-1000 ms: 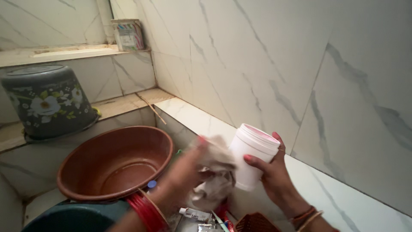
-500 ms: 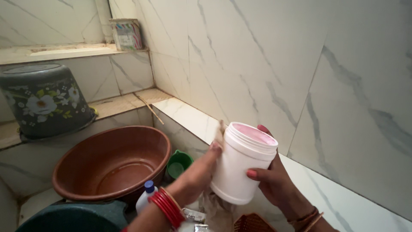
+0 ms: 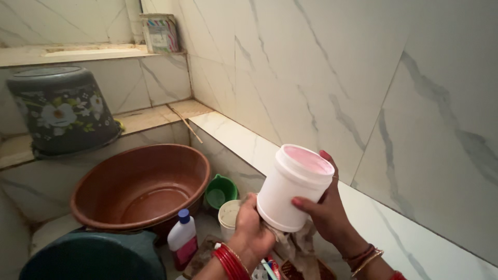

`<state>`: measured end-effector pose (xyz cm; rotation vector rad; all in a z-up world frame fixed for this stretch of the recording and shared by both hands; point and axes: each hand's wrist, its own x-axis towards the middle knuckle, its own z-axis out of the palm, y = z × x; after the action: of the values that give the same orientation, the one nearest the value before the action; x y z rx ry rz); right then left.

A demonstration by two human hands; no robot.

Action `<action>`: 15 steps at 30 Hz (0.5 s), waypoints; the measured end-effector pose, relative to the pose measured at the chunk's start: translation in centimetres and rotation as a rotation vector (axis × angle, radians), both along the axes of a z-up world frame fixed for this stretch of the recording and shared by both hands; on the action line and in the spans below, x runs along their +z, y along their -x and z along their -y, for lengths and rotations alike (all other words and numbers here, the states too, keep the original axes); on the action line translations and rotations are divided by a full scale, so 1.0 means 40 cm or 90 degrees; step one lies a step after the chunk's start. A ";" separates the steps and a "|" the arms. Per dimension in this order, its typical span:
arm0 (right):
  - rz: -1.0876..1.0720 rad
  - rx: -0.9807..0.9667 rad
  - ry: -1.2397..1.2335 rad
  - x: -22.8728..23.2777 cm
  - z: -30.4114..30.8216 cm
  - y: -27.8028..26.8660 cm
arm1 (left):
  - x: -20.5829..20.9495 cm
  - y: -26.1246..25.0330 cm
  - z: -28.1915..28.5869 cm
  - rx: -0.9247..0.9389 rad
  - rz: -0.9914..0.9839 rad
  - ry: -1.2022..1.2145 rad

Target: The person scrubs a tiled bathroom shelf with a blue-handled brush and a cloth, then wipes the shelf and a white plastic container. They place the container on the shelf and line it with a black plastic bag.

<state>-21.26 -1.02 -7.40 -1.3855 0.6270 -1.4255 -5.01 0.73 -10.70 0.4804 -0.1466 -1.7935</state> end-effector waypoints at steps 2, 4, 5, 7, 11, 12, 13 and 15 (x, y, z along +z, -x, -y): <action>-0.064 -0.054 0.031 -0.012 0.008 0.016 | -0.022 0.015 0.008 -0.015 -0.002 -0.027; -0.105 -0.101 0.041 -0.033 0.019 0.040 | -0.051 0.034 0.004 -0.038 0.030 -0.063; -0.115 -0.132 0.057 -0.045 0.027 0.052 | -0.063 0.042 0.001 -0.056 0.036 -0.066; -0.135 -0.194 0.091 -0.070 0.053 0.078 | -0.083 0.047 -0.002 -0.094 0.048 -0.072; -0.202 -0.372 0.131 -0.153 0.098 0.178 | -0.116 0.033 0.018 -0.188 0.108 -0.001; -0.223 -0.420 0.124 -0.176 0.113 0.215 | -0.123 0.025 0.037 -0.194 0.138 0.012; -0.248 -0.465 0.115 -0.205 0.123 0.249 | -0.135 0.019 0.052 -0.199 0.164 0.021; -0.302 -0.528 0.107 -0.250 0.150 0.306 | -0.156 0.003 0.081 -0.216 0.175 0.016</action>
<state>-33.50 -7.01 -17.38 -1.7081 1.5500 -1.8073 -5.12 -2.52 -16.93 0.7164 -0.4645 -2.0445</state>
